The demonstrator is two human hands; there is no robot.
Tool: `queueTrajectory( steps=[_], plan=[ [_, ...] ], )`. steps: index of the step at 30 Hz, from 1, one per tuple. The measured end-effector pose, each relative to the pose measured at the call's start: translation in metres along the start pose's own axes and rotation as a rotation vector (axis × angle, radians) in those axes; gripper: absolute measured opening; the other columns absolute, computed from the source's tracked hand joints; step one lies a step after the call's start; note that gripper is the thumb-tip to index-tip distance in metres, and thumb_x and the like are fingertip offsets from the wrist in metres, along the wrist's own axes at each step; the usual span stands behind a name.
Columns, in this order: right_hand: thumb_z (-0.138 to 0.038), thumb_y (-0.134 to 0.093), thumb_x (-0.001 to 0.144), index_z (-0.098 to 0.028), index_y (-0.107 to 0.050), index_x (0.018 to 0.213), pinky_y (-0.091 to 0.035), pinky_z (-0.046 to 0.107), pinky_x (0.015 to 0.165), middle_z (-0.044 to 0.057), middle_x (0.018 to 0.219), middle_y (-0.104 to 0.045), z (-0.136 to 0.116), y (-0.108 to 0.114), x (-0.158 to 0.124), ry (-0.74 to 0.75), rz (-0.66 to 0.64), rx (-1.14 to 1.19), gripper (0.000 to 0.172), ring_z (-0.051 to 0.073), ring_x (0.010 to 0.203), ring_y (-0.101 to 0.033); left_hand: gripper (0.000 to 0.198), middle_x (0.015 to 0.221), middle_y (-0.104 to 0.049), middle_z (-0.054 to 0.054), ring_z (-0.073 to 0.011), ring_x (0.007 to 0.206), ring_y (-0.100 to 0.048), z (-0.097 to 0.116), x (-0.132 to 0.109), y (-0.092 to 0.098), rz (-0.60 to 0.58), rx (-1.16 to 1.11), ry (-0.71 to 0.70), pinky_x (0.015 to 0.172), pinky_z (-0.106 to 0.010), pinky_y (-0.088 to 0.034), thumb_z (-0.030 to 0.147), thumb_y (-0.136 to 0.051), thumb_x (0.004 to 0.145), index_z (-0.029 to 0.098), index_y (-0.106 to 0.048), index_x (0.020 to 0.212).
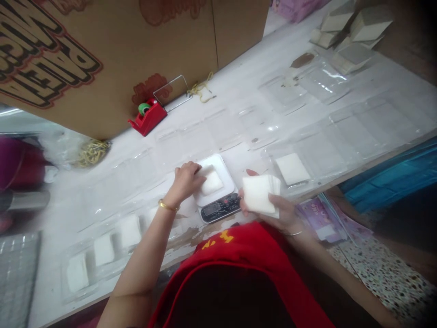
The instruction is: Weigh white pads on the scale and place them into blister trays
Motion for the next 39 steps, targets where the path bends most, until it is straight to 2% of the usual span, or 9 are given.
queueTrajectory(
  steps=[10, 16, 20, 23, 25, 28, 30, 35, 39],
  plan=[
    [-0.040, -0.073, 0.077, -0.023, -0.033, 0.145, -0.054, 0.035, 0.063, 0.011, 0.103, -0.068, 0.013, 0.012, -0.011, -0.023, -0.031, 0.134, 0.082, 0.024, 0.076, -0.070, 0.024, 0.060, -0.044, 0.004, -0.0136, 0.058, -0.042, 0.045, 0.024, 0.024, -0.056, -0.150, -0.054, 0.056, -0.027, -0.029, 0.034, -0.048, 0.086, 0.021, -0.039, 0.068],
    [-0.040, -0.077, 0.073, -0.026, -0.030, 0.147, -0.052, 0.027, 0.054, 0.011, 0.107, -0.069, 0.001, 0.034, -0.024, 0.058, -0.076, 0.194, 0.089, 0.020, 0.068, -0.069, 0.026, 0.058, -0.036, 0.006, -0.0105, 0.056, -0.036, 0.192, 0.118, 0.026, -0.043, -0.341, -0.307, 0.051, -0.024, -0.028, 0.031, -0.056, 0.078, 0.020, -0.037, 0.064],
    [-0.037, -0.076, 0.074, -0.029, -0.033, 0.146, -0.052, 0.028, 0.056, 0.010, 0.105, -0.069, -0.011, 0.046, -0.041, 0.140, -0.055, 0.211, 0.084, 0.022, 0.073, -0.070, 0.022, 0.059, -0.041, 0.005, -0.0109, 0.056, -0.041, 0.284, 0.157, -0.014, -0.144, -0.293, -0.421, 0.052, -0.023, -0.032, 0.024, -0.056, 0.077, 0.020, -0.040, 0.063],
    [-0.038, -0.075, 0.076, -0.026, -0.032, 0.147, -0.054, 0.032, 0.061, 0.011, 0.103, -0.069, -0.018, 0.056, -0.049, 0.177, -0.033, 0.214, 0.084, 0.022, 0.074, -0.070, 0.016, 0.063, -0.050, 0.002, -0.0144, 0.063, -0.051, 0.315, 0.174, -0.045, -0.162, -0.189, -0.440, 0.058, -0.026, -0.038, 0.019, -0.058, 0.078, 0.018, -0.048, 0.066],
    [-0.038, -0.074, 0.077, -0.026, -0.030, 0.148, -0.055, 0.033, 0.063, 0.011, 0.104, -0.069, -0.023, 0.061, -0.052, 0.189, -0.021, 0.221, 0.085, 0.023, 0.076, -0.070, 0.005, 0.079, -0.061, -0.003, -0.0192, 0.075, -0.059, 0.322, 0.175, -0.053, -0.137, -0.131, -0.464, 0.068, -0.030, -0.043, 0.017, -0.063, 0.077, 0.016, -0.058, 0.080],
    [-0.041, -0.072, 0.078, -0.024, -0.037, 0.144, -0.054, 0.034, 0.065, 0.011, 0.105, -0.069, -0.031, 0.064, -0.053, 0.216, -0.010, 0.229, 0.076, 0.023, 0.077, -0.069, 0.030, 0.112, -0.063, -0.012, -0.0270, 0.102, -0.060, 0.319, 0.158, -0.037, 0.024, -0.036, -0.606, 0.087, -0.039, -0.043, 0.018, -0.065, 0.082, 0.016, -0.060, 0.111],
    [-0.045, -0.071, 0.079, -0.018, -0.049, 0.134, -0.054, 0.033, 0.066, 0.013, 0.104, -0.068, -0.037, 0.062, -0.052, 0.241, -0.008, 0.228, 0.065, 0.022, 0.076, -0.068, 0.024, 0.111, -0.064, -0.011, -0.0248, 0.102, -0.060, 0.309, 0.132, -0.018, 0.064, -0.075, -0.733, 0.089, -0.039, -0.044, 0.021, -0.060, 0.089, 0.018, -0.061, 0.112],
    [-0.049, -0.070, 0.079, -0.016, -0.059, 0.118, -0.054, 0.035, 0.068, 0.012, 0.106, -0.067, -0.045, 0.054, -0.043, 0.277, 0.050, 0.248, 0.053, 0.023, 0.082, -0.066, 0.013, 0.096, -0.068, -0.005, -0.0187, 0.089, -0.061, 0.269, 0.050, 0.005, -0.163, -0.177, -0.930, 0.081, -0.035, -0.043, 0.030, -0.057, 0.095, 0.022, -0.066, 0.099],
    [-0.045, -0.073, 0.075, -0.025, -0.051, 0.131, -0.057, 0.043, 0.071, 0.007, 0.106, -0.066, -0.043, 0.048, -0.037, 0.255, 0.162, 0.257, 0.064, 0.024, 0.083, -0.065, 0.014, 0.098, -0.069, -0.006, -0.0197, 0.089, -0.058, 0.244, 0.014, -0.002, 0.017, -0.067, -0.918, 0.078, -0.039, -0.037, 0.025, -0.056, 0.096, 0.023, -0.063, 0.107]
  ],
)
Point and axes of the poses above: each hand's wrist, its own x-axis towards the middle knuckle, its own y-axis out of the back of the hand, z = x × y, the point moved 6 cm from there along x, towards the middle knuckle
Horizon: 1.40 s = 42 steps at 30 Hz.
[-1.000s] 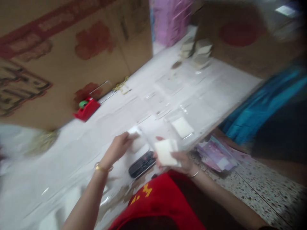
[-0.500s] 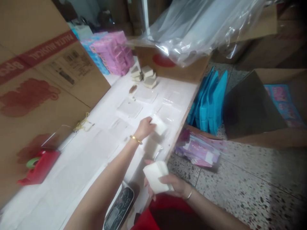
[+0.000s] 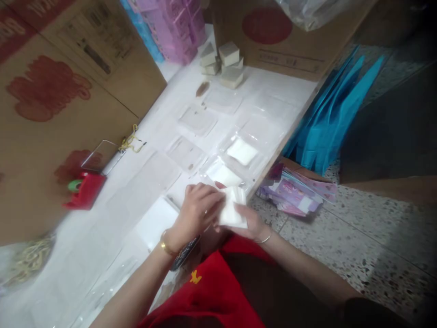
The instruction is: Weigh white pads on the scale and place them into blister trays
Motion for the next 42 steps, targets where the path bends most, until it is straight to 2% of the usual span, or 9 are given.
queueTrajectory(
  steps=[5, 11, 19, 21, 25, 29, 36, 38, 42],
  plan=[
    [-0.035, -0.070, 0.078, -0.029, -0.050, 0.135, -0.057, 0.040, 0.075, 0.003, 0.104, -0.063, -0.005, -0.010, -0.004, 0.046, 0.034, -0.050, 0.061, 0.022, 0.083, -0.066, 0.010, 0.085, -0.067, -0.003, -0.0185, 0.082, -0.055, 0.005, -0.005, -0.005, 0.129, 0.099, 0.037, 0.076, -0.040, -0.034, 0.016, -0.050, 0.096, 0.022, -0.058, 0.097],
    [-0.037, -0.076, 0.071, -0.029, -0.048, 0.138, -0.058, 0.042, 0.072, 0.006, 0.110, -0.064, -0.018, -0.006, -0.008, 0.077, 0.098, -0.059, 0.073, 0.025, 0.089, -0.064, 0.010, 0.082, -0.060, -0.005, -0.0199, 0.077, -0.048, 0.012, 0.012, -0.013, -0.004, 0.178, 0.024, 0.074, -0.041, -0.033, 0.014, -0.044, 0.094, 0.020, -0.051, 0.090],
    [-0.046, -0.072, 0.077, -0.017, -0.065, 0.108, -0.052, 0.035, 0.064, 0.009, 0.098, -0.070, -0.032, 0.028, -0.014, 0.146, 0.079, 0.006, 0.043, 0.023, 0.078, -0.065, 0.014, 0.077, -0.056, -0.003, -0.0197, 0.075, -0.050, -0.003, 0.061, -0.012, 0.096, 0.161, 0.169, 0.077, -0.041, -0.034, 0.017, -0.042, 0.094, 0.021, -0.045, 0.081],
    [-0.044, -0.069, 0.080, -0.019, -0.061, 0.117, -0.050, 0.034, 0.064, 0.010, 0.102, -0.070, -0.043, 0.036, -0.020, 0.203, 0.096, 0.005, 0.045, 0.023, 0.077, -0.066, 0.014, 0.077, -0.057, -0.003, -0.0204, 0.076, -0.051, -0.013, 0.082, -0.017, 0.091, 0.208, 0.184, 0.078, -0.041, -0.033, 0.016, -0.043, 0.093, 0.020, -0.046, 0.080],
    [-0.042, -0.066, 0.082, -0.027, -0.039, 0.144, -0.049, 0.036, 0.063, 0.010, 0.108, -0.068, -0.065, 0.047, -0.036, 0.296, 0.157, -0.026, 0.069, 0.023, 0.075, -0.065, 0.014, 0.080, -0.060, -0.006, -0.0229, 0.078, -0.053, -0.041, 0.126, -0.040, 0.039, 0.306, 0.180, 0.076, -0.041, -0.033, 0.015, -0.042, 0.091, 0.019, -0.049, 0.080],
    [-0.042, -0.067, 0.082, -0.028, -0.034, 0.148, -0.049, 0.035, 0.064, 0.009, 0.105, -0.068, -0.077, 0.051, -0.045, 0.350, 0.207, -0.030, 0.075, 0.022, 0.075, -0.064, 0.014, 0.083, -0.062, -0.009, -0.0263, 0.083, -0.055, -0.058, 0.157, -0.058, -0.014, 0.347, 0.203, 0.077, -0.043, -0.033, 0.014, -0.043, 0.089, 0.018, -0.052, 0.079],
    [-0.041, -0.065, 0.083, -0.025, -0.033, 0.148, -0.047, 0.036, 0.062, 0.010, 0.101, -0.067, -0.079, 0.049, -0.040, 0.349, 0.142, -0.017, 0.074, 0.023, 0.074, -0.064, 0.016, 0.077, -0.063, -0.001, -0.0188, 0.075, -0.057, -0.041, 0.168, -0.034, 0.006, 0.000, 0.233, 0.083, -0.039, -0.034, 0.018, -0.044, 0.091, 0.019, -0.054, 0.078],
    [-0.041, -0.064, 0.084, -0.026, -0.032, 0.149, -0.047, 0.036, 0.063, 0.010, 0.102, -0.067, -0.078, 0.049, -0.037, 0.344, 0.129, -0.018, 0.074, 0.024, 0.075, -0.064, 0.017, 0.076, -0.062, -0.002, -0.0206, 0.076, -0.057, -0.046, 0.170, -0.038, -0.016, 0.088, 0.242, 0.083, -0.041, -0.034, 0.017, -0.045, 0.090, 0.019, -0.053, 0.075],
    [-0.038, -0.064, 0.086, -0.029, -0.028, 0.150, -0.048, 0.036, 0.063, 0.010, 0.105, -0.067, -0.076, 0.045, -0.034, 0.345, 0.098, -0.015, 0.075, 0.024, 0.076, -0.065, 0.017, 0.082, -0.063, -0.010, -0.0278, 0.084, -0.057, -0.068, 0.171, -0.066, -0.066, 0.354, 0.236, 0.079, -0.044, -0.034, 0.012, -0.044, 0.088, 0.017, -0.056, 0.077]
  ],
)
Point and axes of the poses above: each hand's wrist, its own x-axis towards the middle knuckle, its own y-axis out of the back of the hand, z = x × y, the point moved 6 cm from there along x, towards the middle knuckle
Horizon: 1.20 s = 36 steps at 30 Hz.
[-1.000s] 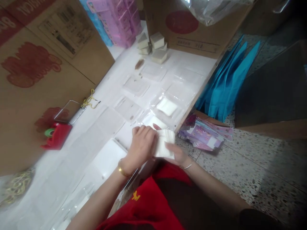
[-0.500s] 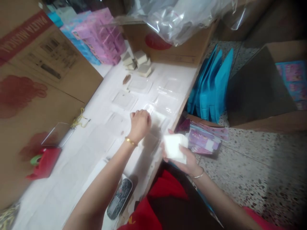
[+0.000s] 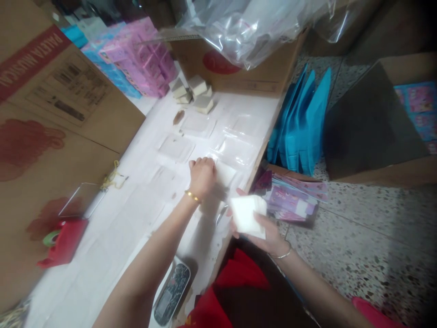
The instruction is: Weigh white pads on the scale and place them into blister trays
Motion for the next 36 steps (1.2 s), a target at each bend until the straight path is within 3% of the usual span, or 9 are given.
queueTrajectory(
  steps=[3, 6, 11, 14, 17, 24, 27, 30, 36],
  plan=[
    [-0.039, -0.065, 0.085, -0.027, -0.029, 0.150, -0.049, 0.035, 0.062, 0.009, 0.102, -0.067, 0.001, -0.003, -0.001, -0.010, -0.013, -0.017, 0.076, 0.023, 0.075, -0.065, 0.015, 0.089, -0.064, -0.012, -0.0299, 0.089, -0.057, -0.004, -0.004, -0.011, 0.019, 0.016, -0.003, 0.080, -0.047, -0.035, 0.015, -0.046, 0.089, 0.015, -0.061, 0.090],
    [-0.040, -0.066, 0.083, -0.024, -0.034, 0.148, -0.049, 0.035, 0.063, 0.010, 0.104, -0.067, 0.005, -0.007, -0.001, -0.049, -0.021, -0.039, 0.073, 0.023, 0.076, -0.065, 0.018, 0.092, -0.065, -0.009, -0.0266, 0.088, -0.058, -0.006, -0.025, 0.002, 0.029, -0.171, 0.020, 0.085, -0.048, -0.038, 0.019, -0.051, 0.091, 0.016, -0.062, 0.105],
    [-0.047, -0.069, 0.081, -0.018, -0.052, 0.131, -0.049, 0.033, 0.061, 0.011, 0.096, -0.069, 0.028, -0.024, -0.001, -0.152, -0.156, -0.053, 0.060, 0.021, 0.071, -0.065, 0.034, 0.117, -0.063, -0.008, -0.0227, 0.108, -0.058, 0.014, -0.099, 0.047, -0.104, -0.641, -0.257, 0.094, -0.041, -0.044, 0.030, -0.054, 0.096, 0.024, -0.055, 0.129],
    [-0.054, -0.071, 0.077, -0.013, -0.063, 0.106, -0.050, 0.032, 0.064, 0.008, 0.075, -0.069, 0.052, -0.036, -0.005, -0.290, -0.227, -0.080, 0.051, 0.020, 0.066, -0.064, 0.033, 0.121, -0.063, -0.008, -0.0230, 0.113, -0.056, 0.019, -0.147, 0.063, -0.095, -0.591, -0.295, 0.095, -0.041, -0.041, 0.024, -0.056, 0.096, 0.025, -0.056, 0.129],
    [-0.056, -0.073, 0.075, -0.012, -0.065, 0.093, -0.051, 0.033, 0.068, 0.007, 0.068, -0.068, 0.075, -0.047, -0.012, -0.429, -0.257, -0.110, 0.048, 0.021, 0.068, -0.066, 0.027, 0.117, -0.065, -0.007, -0.0221, 0.109, -0.057, 0.013, -0.182, 0.071, 0.064, -0.486, -0.215, 0.090, -0.040, -0.040, 0.018, -0.057, 0.095, 0.024, -0.060, 0.120],
    [-0.055, -0.076, 0.072, -0.013, -0.064, 0.102, -0.055, 0.035, 0.064, 0.006, 0.072, -0.069, 0.111, -0.067, -0.024, -0.541, -0.211, -0.081, 0.053, 0.023, 0.071, -0.067, 0.026, 0.111, -0.071, -0.007, -0.0216, 0.099, -0.061, -0.002, -0.241, 0.075, 0.360, -0.246, -0.115, 0.084, -0.040, -0.035, 0.017, -0.059, 0.094, 0.022, -0.060, 0.119],
    [-0.054, -0.076, 0.071, -0.014, -0.065, 0.104, -0.055, 0.033, 0.061, 0.007, 0.076, -0.070, 0.123, -0.071, -0.028, -0.573, -0.179, -0.085, 0.053, 0.022, 0.070, -0.067, 0.029, 0.116, -0.071, -0.008, -0.0228, 0.102, -0.062, -0.006, -0.259, 0.072, 0.409, -0.185, -0.101, 0.087, -0.042, -0.034, 0.018, -0.057, 0.094, 0.021, -0.059, 0.124],
    [-0.050, -0.076, 0.072, -0.017, -0.062, 0.119, -0.056, 0.033, 0.059, 0.007, 0.088, -0.071, 0.131, -0.073, -0.030, -0.562, -0.127, -0.101, 0.059, 0.021, 0.069, -0.066, 0.030, 0.119, -0.070, -0.009, -0.0242, 0.104, -0.061, -0.010, -0.273, 0.070, 0.450, -0.180, -0.099, 0.089, -0.043, -0.033, 0.023, -0.054, 0.096, 0.020, -0.058, 0.126],
    [-0.039, -0.072, 0.077, -0.026, -0.042, 0.145, -0.055, 0.031, 0.055, 0.006, 0.107, -0.067, 0.139, -0.082, -0.029, -0.531, -0.155, -0.112, 0.076, 0.017, 0.068, -0.064, 0.019, 0.096, -0.069, -0.010, -0.0215, 0.089, -0.058, -0.016, -0.287, 0.072, 0.447, -0.197, -0.066, 0.082, -0.040, -0.035, 0.024, -0.044, 0.099, 0.016, -0.058, 0.109]
  ],
)
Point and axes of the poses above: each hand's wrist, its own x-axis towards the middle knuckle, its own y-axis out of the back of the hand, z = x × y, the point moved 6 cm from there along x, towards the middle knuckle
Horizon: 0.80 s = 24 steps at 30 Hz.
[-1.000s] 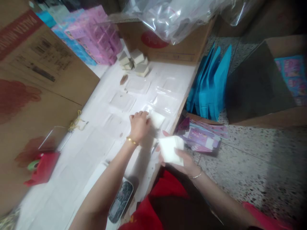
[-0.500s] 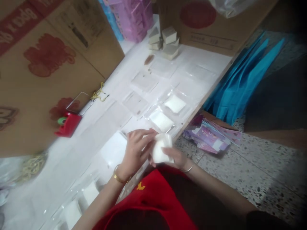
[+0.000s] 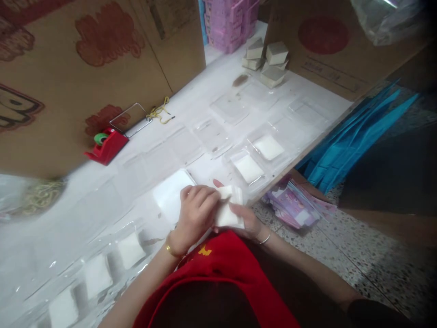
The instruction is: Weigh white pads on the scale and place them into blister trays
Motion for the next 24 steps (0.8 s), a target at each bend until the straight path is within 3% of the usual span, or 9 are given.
queueTrajectory(
  steps=[4, 7, 14, 17, 20, 24],
  plan=[
    [-0.047, -0.073, 0.076, -0.022, -0.040, 0.147, -0.056, 0.036, 0.062, 0.005, 0.089, -0.069, 0.005, -0.011, 0.003, -0.075, -0.034, -0.084, 0.083, 0.020, 0.066, -0.064, 0.014, 0.092, -0.065, -0.009, -0.0191, 0.080, -0.054, -0.008, -0.006, 0.005, -0.046, -0.069, 0.004, 0.072, -0.035, -0.037, 0.021, -0.043, 0.098, 0.015, -0.053, 0.107],
    [-0.049, -0.071, 0.078, -0.019, -0.043, 0.146, -0.055, 0.039, 0.067, 0.004, 0.077, -0.069, 0.008, -0.018, 0.005, -0.113, -0.081, -0.129, 0.079, 0.021, 0.065, -0.065, 0.010, 0.091, -0.064, -0.006, -0.0174, 0.080, -0.054, -0.020, -0.010, 0.007, -0.074, -0.148, 0.071, 0.072, -0.032, -0.038, 0.017, -0.048, 0.097, 0.018, -0.052, 0.106],
    [-0.050, -0.070, 0.078, -0.022, -0.046, 0.143, -0.051, 0.037, 0.068, 0.004, 0.082, -0.071, 0.013, -0.019, 0.014, -0.139, -0.102, -0.138, 0.075, 0.022, 0.070, -0.065, 0.005, 0.085, -0.062, -0.004, -0.0152, 0.074, -0.053, -0.028, -0.012, 0.022, -0.033, -0.246, 0.099, 0.066, -0.029, -0.040, 0.017, -0.048, 0.096, 0.018, -0.053, 0.098],
    [-0.053, -0.068, 0.078, -0.022, -0.047, 0.142, -0.049, 0.035, 0.068, 0.005, 0.082, -0.072, 0.015, -0.017, 0.013, -0.215, -0.083, -0.206, 0.074, 0.021, 0.068, -0.064, 0.006, 0.080, -0.059, -0.001, -0.0118, 0.068, -0.052, -0.060, -0.019, 0.025, -0.065, -0.369, 0.314, 0.061, -0.025, -0.042, 0.018, -0.050, 0.095, 0.018, -0.054, 0.091],
    [-0.049, -0.069, 0.079, -0.023, -0.048, 0.140, -0.048, 0.034, 0.067, 0.006, 0.094, -0.071, 0.013, -0.013, 0.010, -0.223, -0.044, -0.248, 0.069, 0.019, 0.068, -0.064, 0.012, 0.076, -0.060, 0.000, -0.0110, 0.064, -0.050, -0.103, -0.035, 0.021, -0.200, -0.431, 0.513, 0.058, -0.024, -0.042, 0.028, -0.054, 0.094, 0.018, -0.058, 0.088],
    [-0.044, -0.071, 0.078, -0.023, -0.043, 0.143, -0.049, 0.036, 0.068, 0.008, 0.106, -0.067, 0.008, -0.008, 0.006, -0.183, 0.017, -0.244, 0.075, 0.020, 0.070, -0.064, 0.016, 0.077, -0.062, -0.001, -0.0127, 0.065, -0.053, -0.143, -0.057, 0.015, -0.354, -0.317, 0.612, 0.059, -0.026, -0.041, 0.030, -0.054, 0.093, 0.017, -0.061, 0.087]
  ],
)
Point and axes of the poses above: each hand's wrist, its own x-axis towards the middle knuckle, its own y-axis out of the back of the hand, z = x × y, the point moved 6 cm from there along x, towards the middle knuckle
